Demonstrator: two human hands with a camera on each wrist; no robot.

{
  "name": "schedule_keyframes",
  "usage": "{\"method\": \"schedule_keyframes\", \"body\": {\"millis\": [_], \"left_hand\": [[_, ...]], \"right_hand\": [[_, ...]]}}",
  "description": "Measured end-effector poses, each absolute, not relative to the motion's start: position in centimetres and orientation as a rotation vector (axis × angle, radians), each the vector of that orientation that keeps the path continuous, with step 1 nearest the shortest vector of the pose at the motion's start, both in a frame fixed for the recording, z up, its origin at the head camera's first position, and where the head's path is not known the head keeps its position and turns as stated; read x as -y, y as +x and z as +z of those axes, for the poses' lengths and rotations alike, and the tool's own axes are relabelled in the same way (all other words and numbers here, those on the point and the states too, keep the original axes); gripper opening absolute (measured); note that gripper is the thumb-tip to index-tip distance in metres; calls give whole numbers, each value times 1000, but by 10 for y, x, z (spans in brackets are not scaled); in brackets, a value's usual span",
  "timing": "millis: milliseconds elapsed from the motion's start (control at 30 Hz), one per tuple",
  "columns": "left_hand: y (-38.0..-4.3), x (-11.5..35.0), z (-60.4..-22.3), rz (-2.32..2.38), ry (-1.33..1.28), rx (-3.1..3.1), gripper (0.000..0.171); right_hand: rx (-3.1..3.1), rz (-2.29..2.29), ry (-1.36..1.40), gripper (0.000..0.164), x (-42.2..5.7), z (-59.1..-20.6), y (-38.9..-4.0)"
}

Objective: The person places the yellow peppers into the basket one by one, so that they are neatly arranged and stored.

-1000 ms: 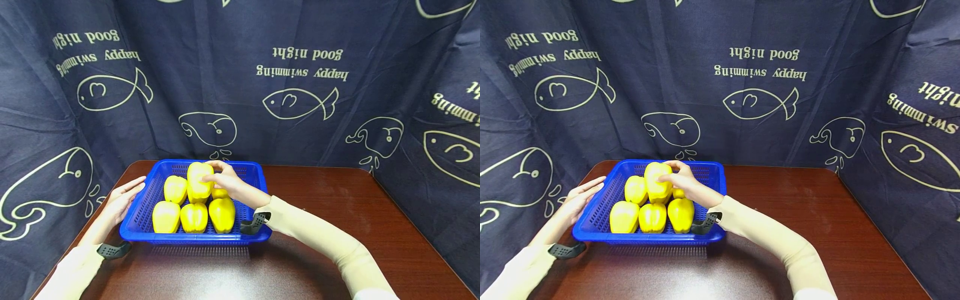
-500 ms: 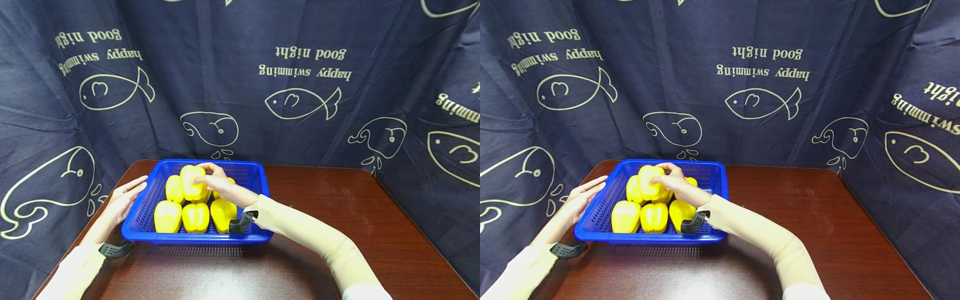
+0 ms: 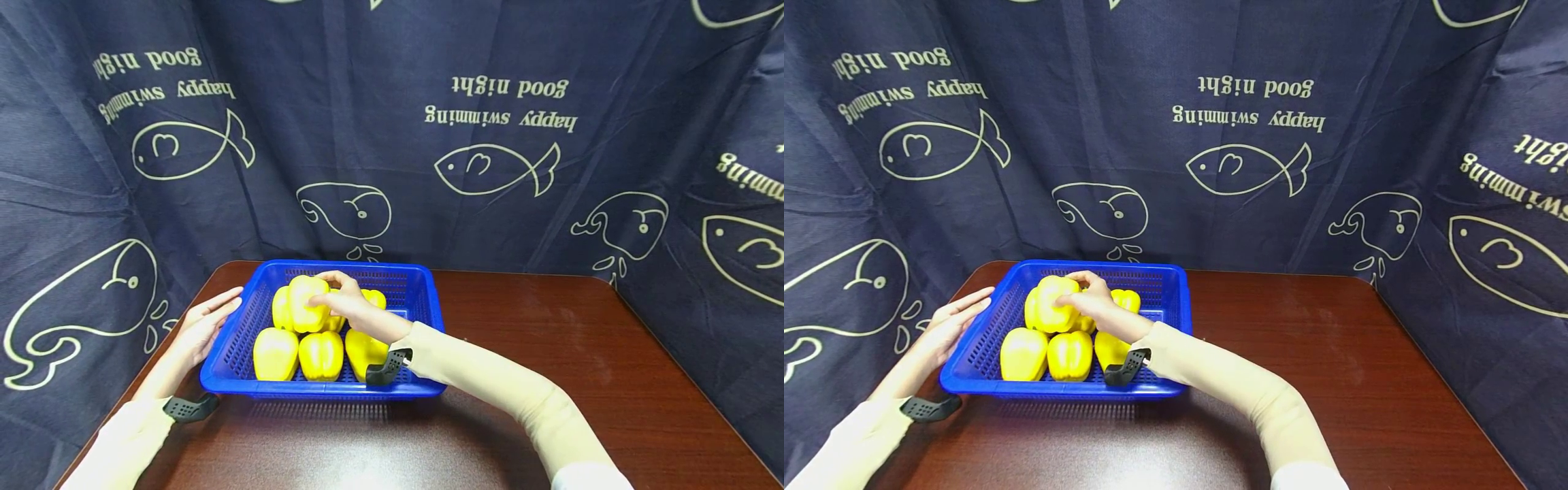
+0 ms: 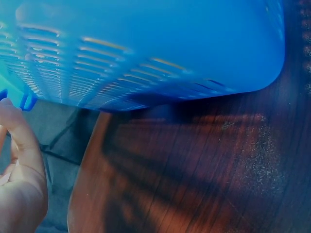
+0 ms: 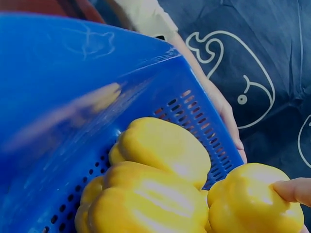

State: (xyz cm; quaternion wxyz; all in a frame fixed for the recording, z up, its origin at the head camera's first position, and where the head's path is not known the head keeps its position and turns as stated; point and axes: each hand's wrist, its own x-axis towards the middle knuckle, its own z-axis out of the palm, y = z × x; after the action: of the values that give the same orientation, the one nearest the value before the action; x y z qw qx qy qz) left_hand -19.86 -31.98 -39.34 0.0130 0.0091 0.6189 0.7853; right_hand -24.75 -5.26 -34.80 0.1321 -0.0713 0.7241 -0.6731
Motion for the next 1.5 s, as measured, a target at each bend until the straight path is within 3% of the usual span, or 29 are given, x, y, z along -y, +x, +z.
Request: {"method": "schedule_keyframes", "body": {"millis": [1500], "left_hand": [[-201, 322, -395, 2437, 96, -1900, 28]], "right_hand": [[-2218, -1745, -252, 50, 39, -337, -249]]}}
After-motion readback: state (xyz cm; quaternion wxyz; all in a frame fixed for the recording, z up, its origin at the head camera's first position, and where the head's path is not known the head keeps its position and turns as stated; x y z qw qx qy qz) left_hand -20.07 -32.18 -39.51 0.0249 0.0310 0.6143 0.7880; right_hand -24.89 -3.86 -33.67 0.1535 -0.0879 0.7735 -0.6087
